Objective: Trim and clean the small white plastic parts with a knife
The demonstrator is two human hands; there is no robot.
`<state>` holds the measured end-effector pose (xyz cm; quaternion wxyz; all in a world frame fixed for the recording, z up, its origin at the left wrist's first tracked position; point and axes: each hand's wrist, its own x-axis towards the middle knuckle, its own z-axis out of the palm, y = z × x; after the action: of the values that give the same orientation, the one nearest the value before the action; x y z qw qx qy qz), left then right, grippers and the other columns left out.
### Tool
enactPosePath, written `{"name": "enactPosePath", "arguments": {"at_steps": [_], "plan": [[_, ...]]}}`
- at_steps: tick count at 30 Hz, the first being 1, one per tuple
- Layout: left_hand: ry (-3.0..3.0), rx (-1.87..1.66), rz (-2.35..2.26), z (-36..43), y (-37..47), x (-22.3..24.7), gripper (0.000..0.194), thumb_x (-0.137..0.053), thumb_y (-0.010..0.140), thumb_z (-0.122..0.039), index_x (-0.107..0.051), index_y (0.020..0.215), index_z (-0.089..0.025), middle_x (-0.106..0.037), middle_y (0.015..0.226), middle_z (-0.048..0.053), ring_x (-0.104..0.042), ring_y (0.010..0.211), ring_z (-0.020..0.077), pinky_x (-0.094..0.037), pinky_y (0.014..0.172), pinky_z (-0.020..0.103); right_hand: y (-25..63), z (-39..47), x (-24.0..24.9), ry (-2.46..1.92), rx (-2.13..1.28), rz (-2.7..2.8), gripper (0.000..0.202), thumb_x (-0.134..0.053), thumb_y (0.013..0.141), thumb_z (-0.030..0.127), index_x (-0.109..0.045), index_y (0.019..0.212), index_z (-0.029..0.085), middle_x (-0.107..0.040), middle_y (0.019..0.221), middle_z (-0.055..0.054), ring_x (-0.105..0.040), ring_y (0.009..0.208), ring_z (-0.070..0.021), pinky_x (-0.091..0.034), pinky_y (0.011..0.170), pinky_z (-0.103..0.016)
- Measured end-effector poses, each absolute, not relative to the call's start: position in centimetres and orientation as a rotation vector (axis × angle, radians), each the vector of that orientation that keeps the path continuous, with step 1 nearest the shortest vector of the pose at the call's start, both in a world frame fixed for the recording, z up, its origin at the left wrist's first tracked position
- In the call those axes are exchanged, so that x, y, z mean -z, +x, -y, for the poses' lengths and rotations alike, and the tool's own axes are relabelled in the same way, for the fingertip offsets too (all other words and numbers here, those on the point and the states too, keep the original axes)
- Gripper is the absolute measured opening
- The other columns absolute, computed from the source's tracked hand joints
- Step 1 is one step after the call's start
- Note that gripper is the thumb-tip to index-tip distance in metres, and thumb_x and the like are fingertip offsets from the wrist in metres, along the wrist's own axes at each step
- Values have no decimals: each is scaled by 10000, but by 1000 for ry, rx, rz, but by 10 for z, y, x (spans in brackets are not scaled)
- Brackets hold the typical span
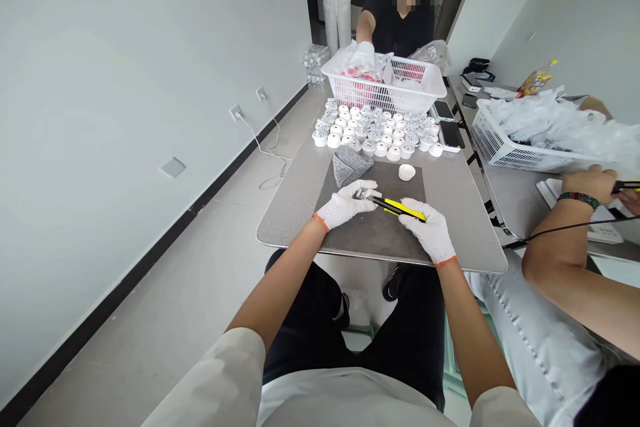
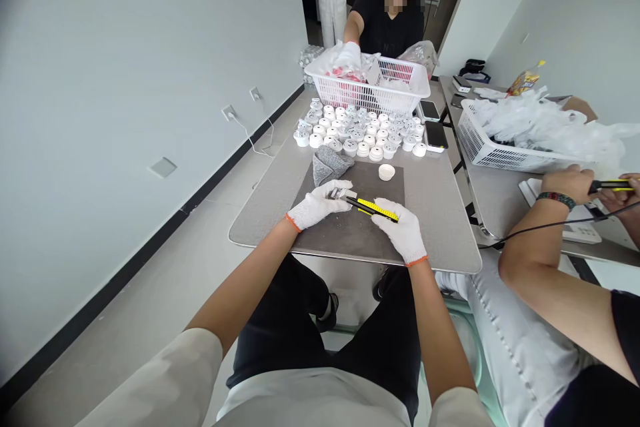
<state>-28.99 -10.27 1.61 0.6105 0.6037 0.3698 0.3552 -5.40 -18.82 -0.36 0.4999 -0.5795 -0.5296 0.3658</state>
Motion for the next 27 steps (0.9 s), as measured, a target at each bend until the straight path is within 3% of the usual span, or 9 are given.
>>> {"name": "enactPosePath", "arguments": {"at_steps": [7,22,27], "plan": [[1392,-817,-824,102,-290,-14,596,-825,703,-258,-632,1263,-191,-693,1060,45,-616,904,143,-509,886,329,-55,189,-1,-1463,-899,1272,535,-836,744,424,-734,1224,212,-713,1191,-70,-682,933,-182,-601,798,-304],[1376,-808,-850,105,-291,-18,608,-837,694,-303,-634,1255,-188,-696,1064,36,-595,887,127,-487,890,316,-55,189,-1,-1439,-885,1252,516,-843,741,419,-740,1197,202,-713,1185,-76,-679,952,-179,-590,863,-325],[1403,-790,-896,105,-291,-18,612,-836,703,-330,-644,1270,-204,-679,970,8,-589,842,119,-488,871,316,-54,189,0,-1431,-889,1228,511,-850,735,418,-741,1188,209,-712,1189,-73,-680,957,-178,-588,873,-325]]}}
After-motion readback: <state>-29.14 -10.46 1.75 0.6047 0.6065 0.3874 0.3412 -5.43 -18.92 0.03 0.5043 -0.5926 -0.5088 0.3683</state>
